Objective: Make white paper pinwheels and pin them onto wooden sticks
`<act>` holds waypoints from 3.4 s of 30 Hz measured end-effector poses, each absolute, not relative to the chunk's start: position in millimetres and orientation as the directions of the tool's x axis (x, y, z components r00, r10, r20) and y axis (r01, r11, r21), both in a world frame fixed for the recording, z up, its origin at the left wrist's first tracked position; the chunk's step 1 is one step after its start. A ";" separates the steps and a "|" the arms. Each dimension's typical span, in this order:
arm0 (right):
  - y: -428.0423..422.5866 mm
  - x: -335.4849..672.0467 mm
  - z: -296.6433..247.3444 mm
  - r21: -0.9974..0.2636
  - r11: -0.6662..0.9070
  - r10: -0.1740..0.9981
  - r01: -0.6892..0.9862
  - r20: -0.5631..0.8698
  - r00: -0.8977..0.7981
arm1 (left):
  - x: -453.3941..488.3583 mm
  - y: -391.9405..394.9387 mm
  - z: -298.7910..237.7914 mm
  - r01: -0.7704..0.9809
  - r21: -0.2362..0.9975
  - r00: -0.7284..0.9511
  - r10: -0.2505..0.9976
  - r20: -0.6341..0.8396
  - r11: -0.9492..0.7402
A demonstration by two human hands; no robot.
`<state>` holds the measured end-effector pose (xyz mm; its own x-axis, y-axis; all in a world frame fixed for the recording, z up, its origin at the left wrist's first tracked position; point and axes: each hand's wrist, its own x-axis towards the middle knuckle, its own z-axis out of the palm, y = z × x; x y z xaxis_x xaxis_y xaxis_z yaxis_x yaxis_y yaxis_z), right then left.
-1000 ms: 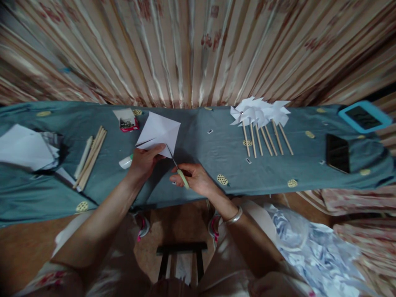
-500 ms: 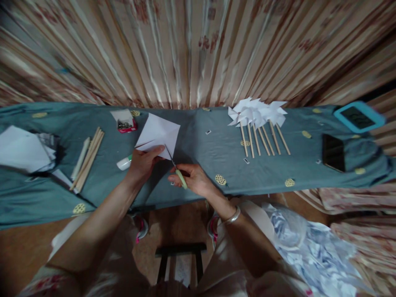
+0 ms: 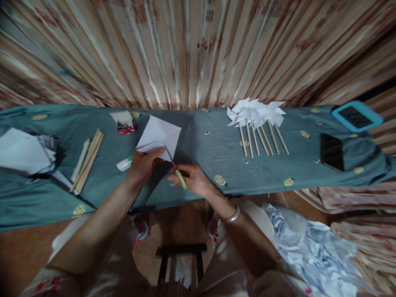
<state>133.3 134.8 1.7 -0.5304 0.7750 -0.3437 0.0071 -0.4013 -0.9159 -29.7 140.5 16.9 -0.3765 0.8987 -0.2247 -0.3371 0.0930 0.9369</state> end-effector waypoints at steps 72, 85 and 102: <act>134.1 131.2 1.4 -0.909 -0.416 0.782 -0.015 -0.349 -0.516 | -26.7 138.6 15.4 -0.364 0.927 -0.335 0.915 -0.225 0.095; 133.7 129.9 6.0 -0.916 -0.402 0.792 0.002 -0.349 -0.502 | -27.2 138.1 13.3 -0.376 0.922 -0.317 0.922 -0.222 0.093; 129.6 137.5 5.0 -0.952 -0.285 0.748 0.108 -0.291 -0.596 | -39.6 149.1 29.5 -0.489 0.872 -0.402 0.889 -0.220 -0.005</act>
<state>137.5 129.6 5.0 -0.5962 0.7480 -0.2915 0.1076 -0.2853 -0.9524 -39.6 149.1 29.5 -0.4020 0.8887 -0.2203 -0.4894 -0.0052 0.8721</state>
